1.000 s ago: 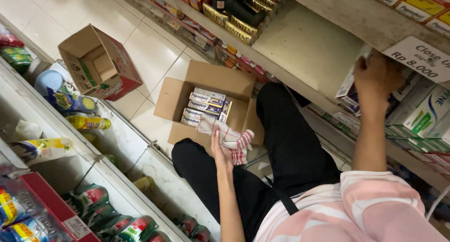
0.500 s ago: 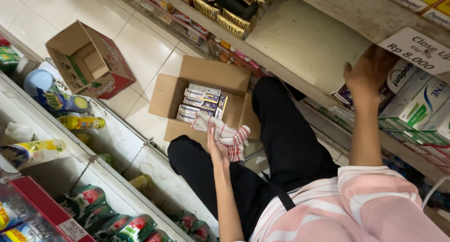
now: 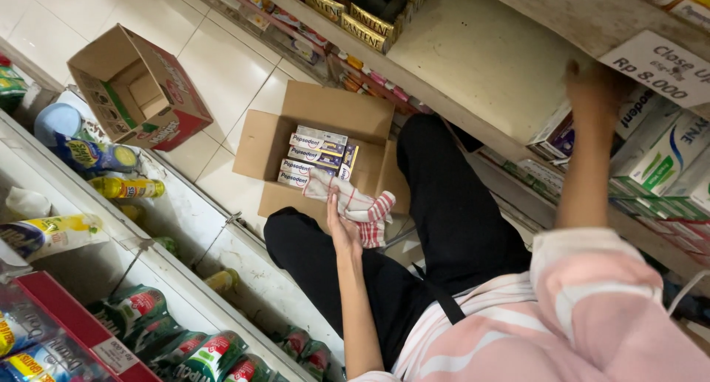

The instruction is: Wiping toothpaste boxes using a small towel and organizing them inside a shipping container on a grocery store floor.

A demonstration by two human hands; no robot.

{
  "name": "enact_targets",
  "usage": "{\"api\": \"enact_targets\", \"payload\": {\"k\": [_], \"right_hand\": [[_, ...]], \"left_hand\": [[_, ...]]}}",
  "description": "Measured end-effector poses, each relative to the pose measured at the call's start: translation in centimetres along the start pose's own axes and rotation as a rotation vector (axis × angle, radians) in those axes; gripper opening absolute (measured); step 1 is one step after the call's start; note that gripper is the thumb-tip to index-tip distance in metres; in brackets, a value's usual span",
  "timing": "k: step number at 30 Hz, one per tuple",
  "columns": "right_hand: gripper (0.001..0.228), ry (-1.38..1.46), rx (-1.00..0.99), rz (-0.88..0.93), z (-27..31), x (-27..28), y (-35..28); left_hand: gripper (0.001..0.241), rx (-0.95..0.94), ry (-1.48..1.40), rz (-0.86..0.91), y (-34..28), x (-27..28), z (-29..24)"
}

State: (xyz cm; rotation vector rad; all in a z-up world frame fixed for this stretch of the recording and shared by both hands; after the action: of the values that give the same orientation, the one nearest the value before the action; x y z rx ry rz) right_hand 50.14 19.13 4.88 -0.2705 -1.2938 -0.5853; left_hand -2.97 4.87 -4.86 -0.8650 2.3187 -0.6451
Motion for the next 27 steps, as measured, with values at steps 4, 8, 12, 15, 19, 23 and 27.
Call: {"api": "enact_targets", "payload": {"k": [4, 8, 12, 15, 19, 23, 27], "right_hand": [[0.059, 0.108, -0.091, -0.057, -4.1, -3.8, 4.9], [0.069, 0.358, -0.228, -0.153, -7.5, -5.7, 6.7], [0.080, 0.199, -0.335, -0.028, -9.8, -7.1, 7.6], [0.088, 0.142, -0.313, -0.023, -10.8, -8.9, 9.2], [0.084, 0.089, -0.235, -0.027, -12.1, -9.7, 10.0], [0.069, 0.218, -0.176, -0.105, -13.8, -10.2, 10.7], [0.056, 0.219, -0.123, -0.256, -11.3, -6.0, 7.5]], "left_hand": [[0.055, 0.006, -0.042, 0.019, -0.3, -0.6, -0.4], [0.055, 0.029, -0.096, 0.019, -0.3, -0.2, -0.6], [0.055, 0.048, -0.132, 0.042, -0.2, -0.3, -0.6], [0.054, 0.032, -0.145, 0.040, 0.3, -0.1, -0.2], [0.054, 0.037, -0.120, 0.046, -0.4, -0.7, -0.8], [0.055, 0.069, -0.133, 0.025, -0.6, -0.7, -0.8], [0.056, 0.061, -0.165, 0.051, -0.1, -0.3, -0.3]]}}
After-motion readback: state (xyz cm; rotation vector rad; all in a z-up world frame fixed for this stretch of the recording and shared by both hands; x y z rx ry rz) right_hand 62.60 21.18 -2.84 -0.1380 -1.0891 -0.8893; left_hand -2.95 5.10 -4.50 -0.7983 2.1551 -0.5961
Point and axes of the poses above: each hand's wrist, its own y-axis towards the middle knuckle, its own x-axis out of the back of the hand, z = x × y, the point moved 5 cm from there along y, towards the middle knuckle, and after that the axes turned 12 degrees about -z, right-handed, at the moved point
